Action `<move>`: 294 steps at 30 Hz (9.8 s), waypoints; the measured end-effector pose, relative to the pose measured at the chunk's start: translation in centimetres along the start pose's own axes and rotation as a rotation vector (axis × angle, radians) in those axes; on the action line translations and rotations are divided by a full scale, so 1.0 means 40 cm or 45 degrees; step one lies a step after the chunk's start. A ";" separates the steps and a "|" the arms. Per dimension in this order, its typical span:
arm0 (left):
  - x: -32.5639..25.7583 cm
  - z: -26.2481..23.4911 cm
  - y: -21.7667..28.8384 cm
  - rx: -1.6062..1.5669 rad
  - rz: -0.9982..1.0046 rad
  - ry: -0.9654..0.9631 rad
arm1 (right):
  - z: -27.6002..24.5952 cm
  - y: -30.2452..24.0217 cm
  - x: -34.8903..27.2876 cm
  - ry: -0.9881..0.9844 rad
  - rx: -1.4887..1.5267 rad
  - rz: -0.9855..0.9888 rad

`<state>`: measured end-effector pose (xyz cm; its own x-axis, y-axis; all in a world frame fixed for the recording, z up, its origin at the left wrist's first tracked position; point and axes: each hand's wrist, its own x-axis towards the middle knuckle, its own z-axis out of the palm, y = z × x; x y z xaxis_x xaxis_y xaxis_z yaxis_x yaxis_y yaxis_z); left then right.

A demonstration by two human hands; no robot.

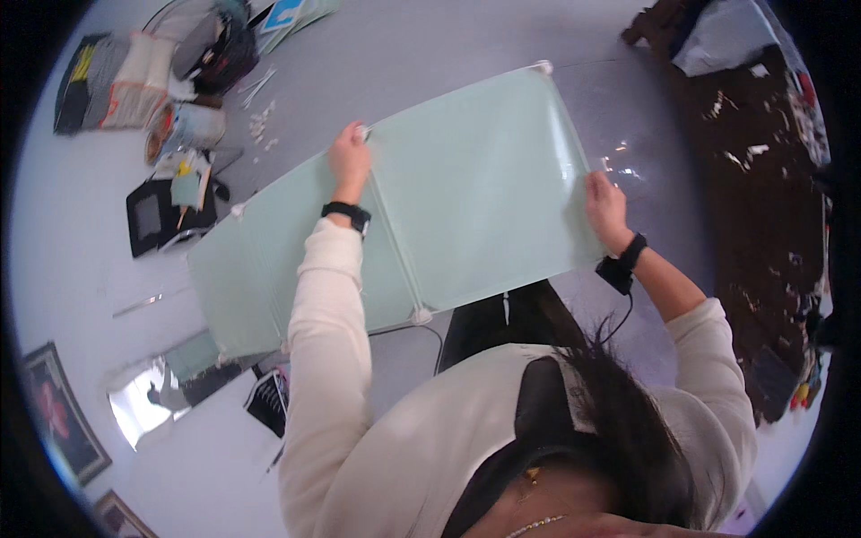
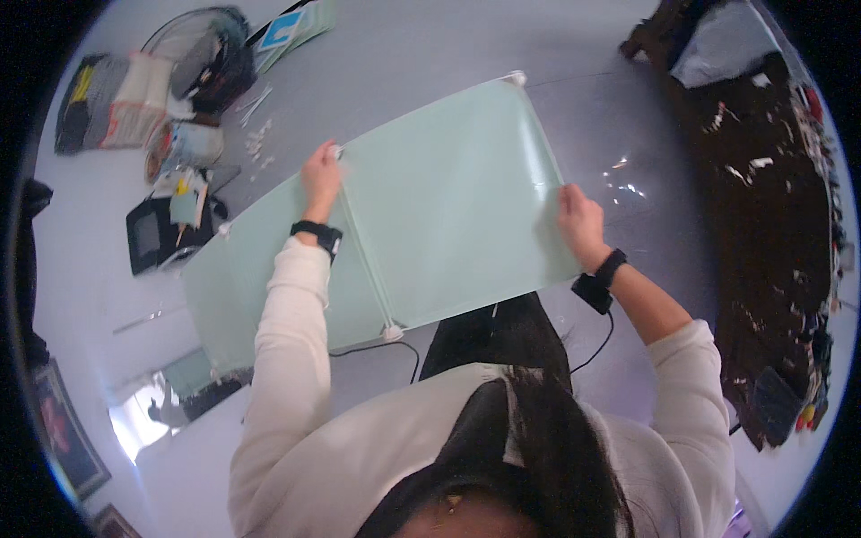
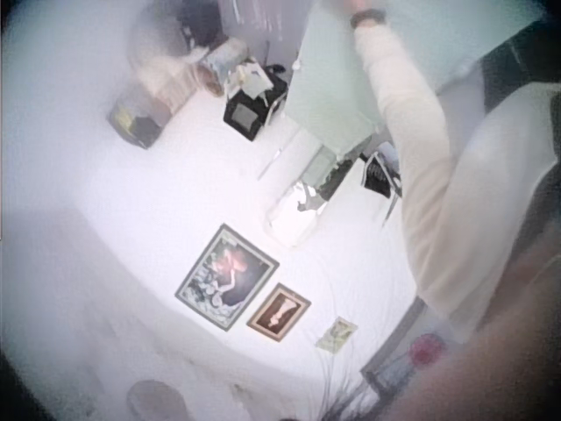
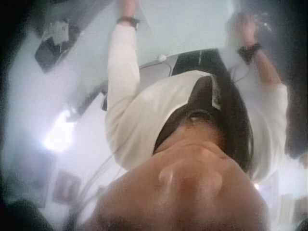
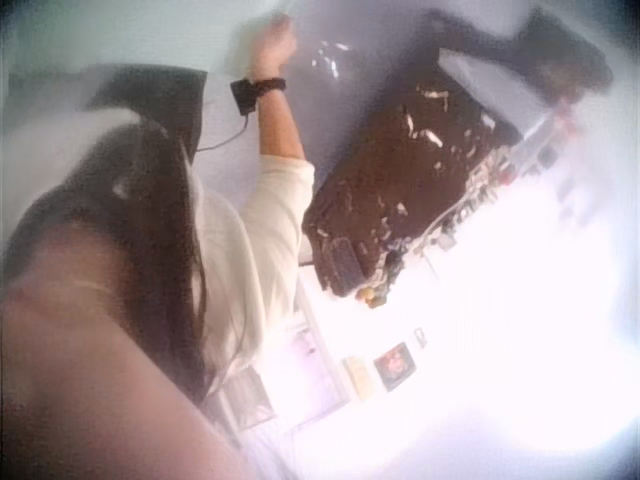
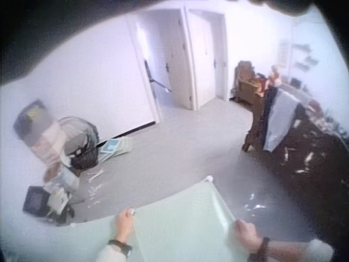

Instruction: The person assembles a light green modular shelving unit by connecting translucent panels with white plastic connectors. They lift and rotate the structure, insert connectors at the corners, and attach additional panels to expand the unit.

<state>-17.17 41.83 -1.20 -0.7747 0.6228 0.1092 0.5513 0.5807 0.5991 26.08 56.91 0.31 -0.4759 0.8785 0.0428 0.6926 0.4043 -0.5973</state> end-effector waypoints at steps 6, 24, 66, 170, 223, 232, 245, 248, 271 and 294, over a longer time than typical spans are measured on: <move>0.009 -0.014 -0.021 0.025 0.038 -0.065 | -0.009 -0.018 0.004 -0.083 -0.032 0.067; -0.796 -0.163 0.599 -0.870 -0.509 -0.458 | -0.222 0.227 0.146 -1.150 0.774 0.163; -0.782 0.402 0.836 -1.690 -1.565 1.484 | 0.161 -0.262 0.909 -2.234 0.417 -1.015; 0.066 0.595 0.902 -0.927 -1.988 2.137 | 0.225 -0.229 0.911 -2.489 0.200 -1.361; -0.729 0.478 0.929 -1.135 -1.898 2.135 | 0.204 -0.372 0.826 -1.983 0.477 -1.671; -0.750 0.445 0.925 -1.428 -1.916 2.103 | -0.018 -0.393 0.489 -2.458 0.258 -2.215; -0.819 0.513 0.890 -1.144 -1.866 1.804 | 0.035 -0.219 0.450 -2.127 0.284 -1.821; -0.790 0.521 0.864 -0.805 -1.497 1.901 | 0.054 -0.236 0.587 -1.570 0.534 -1.617; -0.710 0.470 0.816 -0.918 -1.515 1.957 | 0.221 -0.278 0.711 -2.072 0.430 -0.727; -0.819 0.016 0.333 -0.666 -1.575 1.754 | 0.260 -0.260 0.734 -1.871 0.707 -0.967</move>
<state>15.74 29.51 2.71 -0.4217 -0.8846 -0.1992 -0.3455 -0.0463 0.9373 -0.73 75.84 -0.55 -0.8505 -0.5179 -0.0925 -0.0011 0.1775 -0.9841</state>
